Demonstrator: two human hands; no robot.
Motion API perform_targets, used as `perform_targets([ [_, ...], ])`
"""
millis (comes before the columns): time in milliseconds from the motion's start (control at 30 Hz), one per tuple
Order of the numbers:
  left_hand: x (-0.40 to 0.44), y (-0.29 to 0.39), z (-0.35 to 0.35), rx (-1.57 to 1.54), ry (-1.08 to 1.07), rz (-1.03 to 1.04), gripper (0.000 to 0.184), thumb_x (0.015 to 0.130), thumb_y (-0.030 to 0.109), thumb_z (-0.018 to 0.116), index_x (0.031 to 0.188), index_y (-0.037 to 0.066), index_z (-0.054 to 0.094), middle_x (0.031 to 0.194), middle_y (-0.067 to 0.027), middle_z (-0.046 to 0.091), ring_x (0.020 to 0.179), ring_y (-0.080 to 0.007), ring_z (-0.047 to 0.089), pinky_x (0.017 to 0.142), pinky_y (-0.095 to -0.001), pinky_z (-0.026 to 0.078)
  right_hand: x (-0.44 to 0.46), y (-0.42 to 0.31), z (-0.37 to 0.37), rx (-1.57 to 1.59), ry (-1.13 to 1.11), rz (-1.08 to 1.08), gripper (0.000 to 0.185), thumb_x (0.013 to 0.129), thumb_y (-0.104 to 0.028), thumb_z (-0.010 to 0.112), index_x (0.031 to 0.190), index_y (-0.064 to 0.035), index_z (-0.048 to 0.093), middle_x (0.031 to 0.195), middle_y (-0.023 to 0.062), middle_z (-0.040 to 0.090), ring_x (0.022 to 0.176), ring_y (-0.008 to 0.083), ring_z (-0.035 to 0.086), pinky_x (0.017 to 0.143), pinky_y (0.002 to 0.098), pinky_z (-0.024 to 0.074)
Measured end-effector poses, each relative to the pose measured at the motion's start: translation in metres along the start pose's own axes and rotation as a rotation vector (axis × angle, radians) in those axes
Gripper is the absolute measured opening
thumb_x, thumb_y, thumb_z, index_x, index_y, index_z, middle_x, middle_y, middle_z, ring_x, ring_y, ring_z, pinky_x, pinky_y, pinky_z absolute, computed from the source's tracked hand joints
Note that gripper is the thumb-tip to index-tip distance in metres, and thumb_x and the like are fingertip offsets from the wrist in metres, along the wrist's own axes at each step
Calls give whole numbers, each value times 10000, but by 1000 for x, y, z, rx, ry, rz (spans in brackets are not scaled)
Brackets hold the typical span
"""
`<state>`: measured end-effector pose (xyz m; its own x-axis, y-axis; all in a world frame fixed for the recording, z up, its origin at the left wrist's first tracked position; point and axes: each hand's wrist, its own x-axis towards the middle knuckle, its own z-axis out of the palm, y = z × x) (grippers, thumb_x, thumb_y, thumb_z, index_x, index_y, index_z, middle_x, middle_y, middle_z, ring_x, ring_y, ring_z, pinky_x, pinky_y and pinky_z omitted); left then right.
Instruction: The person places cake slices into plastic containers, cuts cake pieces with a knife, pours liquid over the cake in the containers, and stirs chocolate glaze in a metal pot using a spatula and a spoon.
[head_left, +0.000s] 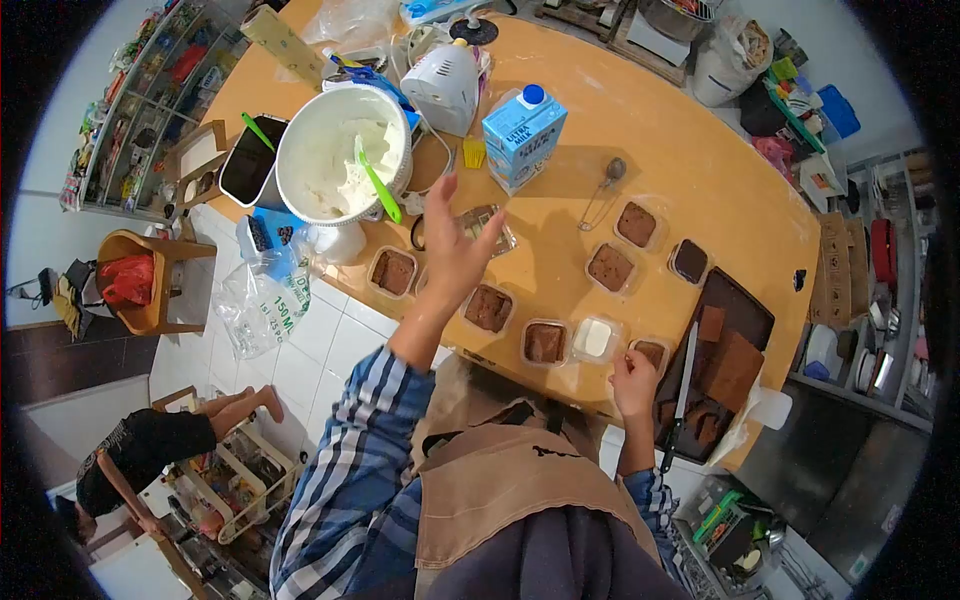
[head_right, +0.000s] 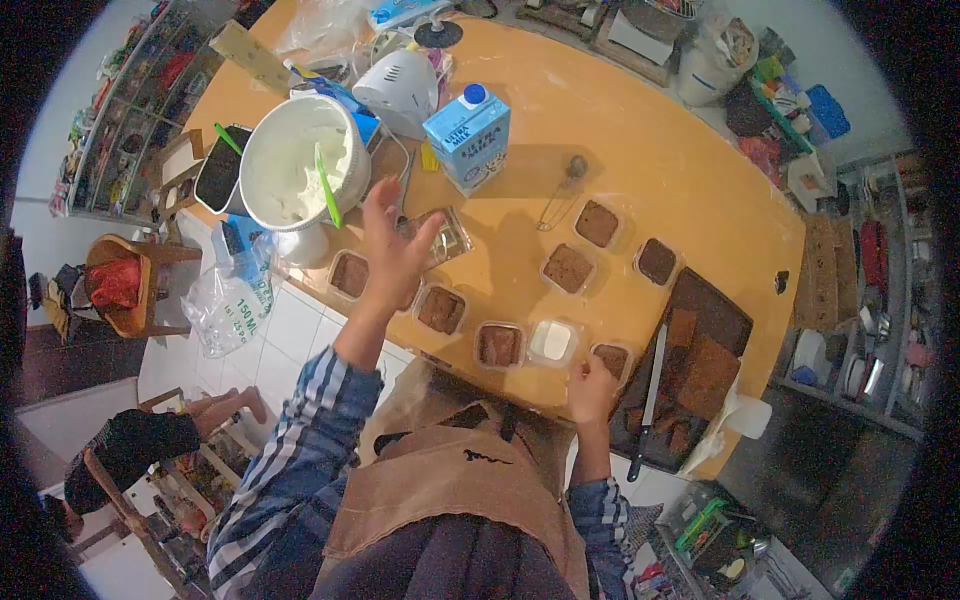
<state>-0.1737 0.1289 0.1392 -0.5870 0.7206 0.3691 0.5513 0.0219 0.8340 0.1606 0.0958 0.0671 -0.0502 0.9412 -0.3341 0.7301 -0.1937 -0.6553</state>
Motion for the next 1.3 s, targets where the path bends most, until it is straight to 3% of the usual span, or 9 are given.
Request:
perform_targets([
  [67,-31,3,-19,-54,13,-32,627,739,108,733,1245,-44,395,1199,-188,464,1115,-299,482,952,-352,389,3,13,10,-73,17,-162,256,854,-143,610,966,86,594,673,133,618,513,188,617,472,295,479],
  [167,-83,1,-38,11,0,-13,521,779,45,677,1218,-25,403,1204,-154,469,1115,-249,494,966,-361,420,-4,1,15,-147,-7,-184,248,865,-139,586,973,83,588,646,161,615,515,220,631,472,317,475],
  [267,-138,-1,-45,95,-36,-41,436,770,39,683,1147,-11,470,1101,-144,535,1015,-239,544,881,-346,453,-11,-24,13,-161,-56,-49,282,843,-152,590,1028,57,551,705,234,617,675,403,615,600,449,483],
  [367,-179,5,-41,98,-140,-54,383,756,38,690,1090,-12,508,1009,-147,568,914,-245,571,803,-332,463,-8,-5,26,-119,-20,-70,305,852,-121,576,1088,61,516,688,240,611,652,376,627,581,442,484],
  [467,-203,2,-31,39,-245,-44,380,730,40,703,1062,-21,529,1006,-176,571,913,-299,569,800,-340,463,-9,-11,30,44,-17,41,308,870,-96,552,1113,87,507,678,214,616,598,289,648,510,388,495],
  [667,-221,-32,-10,-27,-311,93,450,714,86,733,1088,-8,501,1018,-176,552,906,-291,564,797,-347,461,-15,6,48,551,78,121,326,905,-57,498,1183,110,478,699,104,584,526,124,576,431,268,498],
  [1067,-232,-59,18,-13,-230,314,742,617,260,835,1184,-14,442,1075,-177,521,949,-291,539,819,-355,460,-40,-4,42,647,343,-129,275,897,-29,515,1144,90,539,656,90,585,473,94,538,401,216,442],
  [1167,-235,-60,23,-31,-187,336,803,566,207,868,1204,-19,435,1099,-191,512,961,-310,527,805,-351,459,-39,-10,44,662,384,-216,266,897,-26,519,1134,89,554,650,80,580,455,81,518,389,201,424],
  [1300,-234,-54,23,-22,-166,286,785,585,204,861,1203,-24,435,1099,-177,492,933,-279,526,784,-334,467,-42,-12,48,662,367,-310,271,894,-15,522,1143,86,553,657,72,584,464,72,514,392,195,424],
])
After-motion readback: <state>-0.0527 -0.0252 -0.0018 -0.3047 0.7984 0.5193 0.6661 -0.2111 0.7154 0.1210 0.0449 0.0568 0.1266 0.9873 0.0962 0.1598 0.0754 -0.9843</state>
